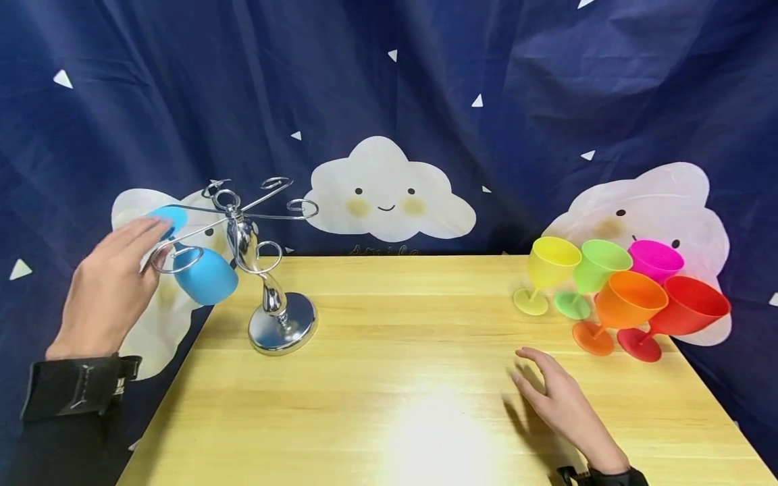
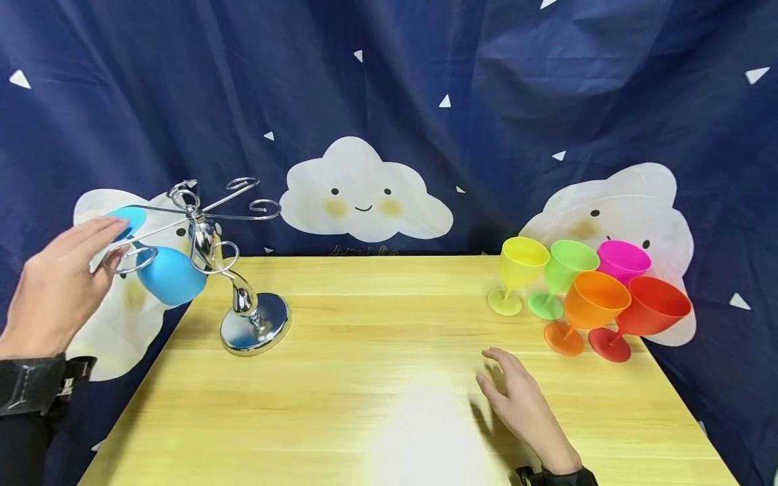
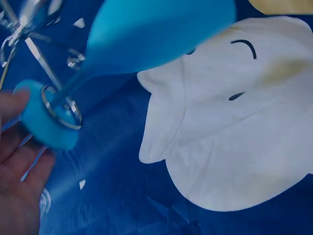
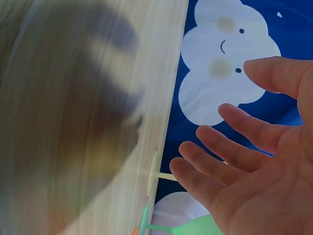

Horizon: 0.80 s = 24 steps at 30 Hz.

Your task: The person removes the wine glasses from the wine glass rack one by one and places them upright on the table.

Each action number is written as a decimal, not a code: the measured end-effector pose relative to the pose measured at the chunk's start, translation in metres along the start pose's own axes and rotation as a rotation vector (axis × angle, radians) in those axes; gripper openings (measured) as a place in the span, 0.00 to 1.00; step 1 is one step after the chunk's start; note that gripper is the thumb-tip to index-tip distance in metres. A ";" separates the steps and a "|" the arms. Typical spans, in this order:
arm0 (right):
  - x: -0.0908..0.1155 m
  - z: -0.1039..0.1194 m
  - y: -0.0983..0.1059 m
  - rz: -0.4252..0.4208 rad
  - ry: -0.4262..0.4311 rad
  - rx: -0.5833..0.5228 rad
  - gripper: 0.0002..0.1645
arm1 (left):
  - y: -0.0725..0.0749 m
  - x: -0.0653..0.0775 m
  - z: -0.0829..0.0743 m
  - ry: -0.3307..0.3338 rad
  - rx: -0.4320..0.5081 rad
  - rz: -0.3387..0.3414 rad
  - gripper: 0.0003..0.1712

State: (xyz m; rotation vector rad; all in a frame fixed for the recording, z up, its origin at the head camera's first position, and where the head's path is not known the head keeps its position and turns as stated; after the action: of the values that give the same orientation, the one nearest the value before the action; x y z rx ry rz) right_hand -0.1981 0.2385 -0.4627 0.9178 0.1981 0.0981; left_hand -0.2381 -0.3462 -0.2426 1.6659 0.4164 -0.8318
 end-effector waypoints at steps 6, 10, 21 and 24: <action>0.002 -0.001 -0.001 -0.007 -0.001 0.000 0.28 | 0.000 -0.006 0.002 0.011 -0.044 -0.042 0.22; 0.003 0.000 -0.002 -0.014 -0.002 -0.005 0.28 | 0.003 -0.013 0.009 0.013 -0.051 -0.106 0.20; 0.006 0.002 0.000 -0.036 -0.002 -0.001 0.27 | -0.005 -0.034 0.019 0.000 -0.057 -0.067 0.22; 0.005 0.003 0.000 -0.032 -0.001 -0.002 0.27 | -0.008 -0.036 0.017 -0.008 -0.045 -0.039 0.24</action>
State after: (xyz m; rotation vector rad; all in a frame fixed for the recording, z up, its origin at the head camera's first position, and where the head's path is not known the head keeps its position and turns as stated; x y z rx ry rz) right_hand -0.1923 0.2374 -0.4620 0.9120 0.2119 0.0681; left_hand -0.2730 -0.3546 -0.2241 1.6169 0.4600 -0.8517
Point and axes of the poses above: each hand's wrist, its own x-axis away from the middle knuckle, its own y-axis out of the back of the hand, z = x × y, the point moved 7 cm from there along -x, towards the middle knuckle, and after that the axes turned 3 degrees about z, right-handed, at the moved point
